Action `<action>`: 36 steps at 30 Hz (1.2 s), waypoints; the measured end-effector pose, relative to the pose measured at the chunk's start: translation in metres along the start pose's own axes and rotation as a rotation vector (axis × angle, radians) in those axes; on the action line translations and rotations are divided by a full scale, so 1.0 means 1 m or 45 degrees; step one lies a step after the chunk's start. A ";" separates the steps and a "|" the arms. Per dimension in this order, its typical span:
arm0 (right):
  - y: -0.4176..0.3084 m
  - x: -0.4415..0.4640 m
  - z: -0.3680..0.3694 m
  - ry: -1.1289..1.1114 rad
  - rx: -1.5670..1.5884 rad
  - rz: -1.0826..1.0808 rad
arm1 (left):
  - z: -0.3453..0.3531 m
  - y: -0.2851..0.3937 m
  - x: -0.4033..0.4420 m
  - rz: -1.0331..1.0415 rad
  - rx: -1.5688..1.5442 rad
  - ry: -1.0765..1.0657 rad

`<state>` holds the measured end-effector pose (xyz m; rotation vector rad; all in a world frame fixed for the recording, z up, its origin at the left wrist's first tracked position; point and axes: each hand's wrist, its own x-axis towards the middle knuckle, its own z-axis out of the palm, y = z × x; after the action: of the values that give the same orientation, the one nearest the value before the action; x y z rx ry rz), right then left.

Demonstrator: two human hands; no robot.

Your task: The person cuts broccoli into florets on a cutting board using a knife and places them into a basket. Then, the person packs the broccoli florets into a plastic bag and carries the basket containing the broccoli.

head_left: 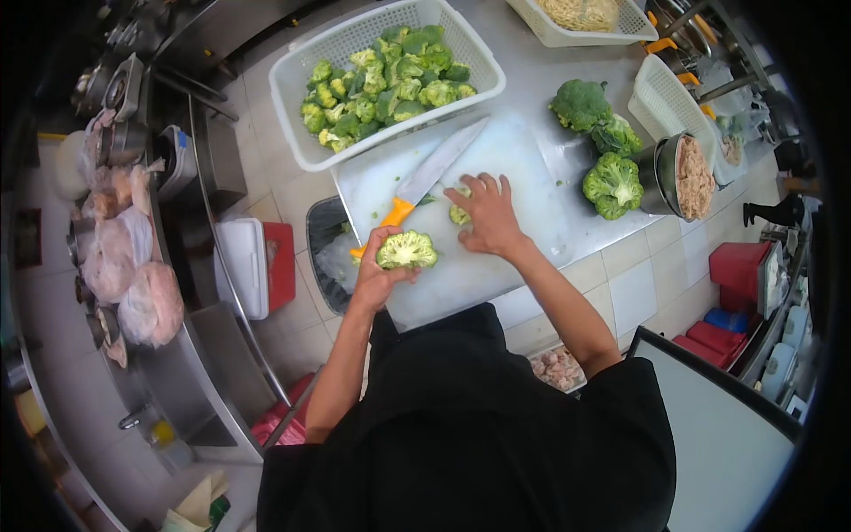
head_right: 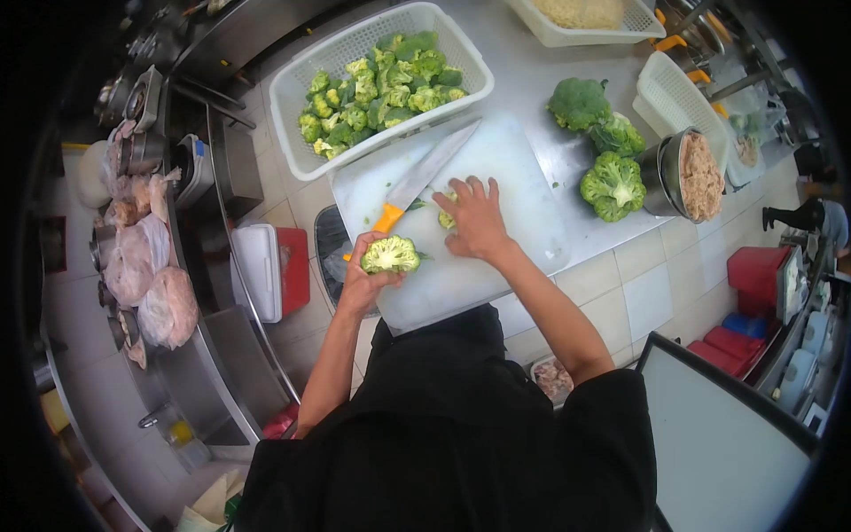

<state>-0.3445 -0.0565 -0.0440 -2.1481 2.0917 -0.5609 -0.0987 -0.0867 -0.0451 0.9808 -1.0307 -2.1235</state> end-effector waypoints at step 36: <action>-0.086 0.024 -0.014 -0.316 0.938 -0.083 | 0.020 0.031 0.010 0.297 1.007 0.523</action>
<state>-0.2680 -0.0725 0.0013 -1.7387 1.3840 -0.8514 -0.1149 -0.1026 -0.0141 1.4807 -1.6953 -1.2306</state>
